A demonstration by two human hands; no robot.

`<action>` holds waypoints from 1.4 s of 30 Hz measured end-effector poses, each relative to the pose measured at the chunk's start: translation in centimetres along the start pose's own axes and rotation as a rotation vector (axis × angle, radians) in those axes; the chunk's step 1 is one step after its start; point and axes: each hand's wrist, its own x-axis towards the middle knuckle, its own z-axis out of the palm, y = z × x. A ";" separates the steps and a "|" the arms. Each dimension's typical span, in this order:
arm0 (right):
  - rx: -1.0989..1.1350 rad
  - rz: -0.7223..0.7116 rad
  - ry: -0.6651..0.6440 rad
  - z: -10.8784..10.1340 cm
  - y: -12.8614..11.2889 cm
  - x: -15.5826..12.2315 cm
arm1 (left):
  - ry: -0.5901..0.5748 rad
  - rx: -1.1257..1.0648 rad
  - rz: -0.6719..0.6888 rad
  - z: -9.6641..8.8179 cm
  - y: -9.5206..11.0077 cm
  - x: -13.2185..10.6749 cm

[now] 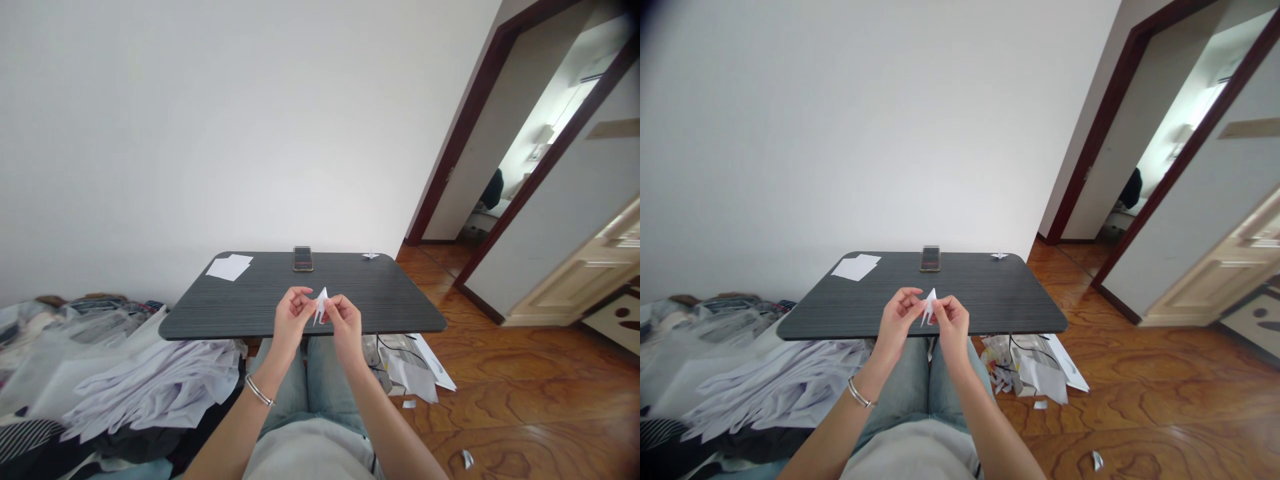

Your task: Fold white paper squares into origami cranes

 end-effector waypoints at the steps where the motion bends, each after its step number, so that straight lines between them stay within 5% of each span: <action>1: 0.048 0.044 -0.014 -0.1 0.0 0.1 | -0.029 0.000 0.001 -0.2 0.0 0.0; 8: 0.261 0.215 -0.121 -0.2 -0.3 0.0 | -0.212 0.155 0.155 -1.5 -0.6 0.5; 23: 0.140 0.186 -0.183 -0.5 -0.1 0.1 | -0.169 0.189 0.179 -2.1 -0.8 1.0; 30: -0.011 0.121 -0.214 -1.0 -0.1 0.4 | -0.306 0.085 0.041 -2.7 -0.2 1.3; 42: 0.041 0.192 -0.163 -1.1 -0.9 -0.1 | -0.317 -0.169 -0.321 -2.7 0.8 0.0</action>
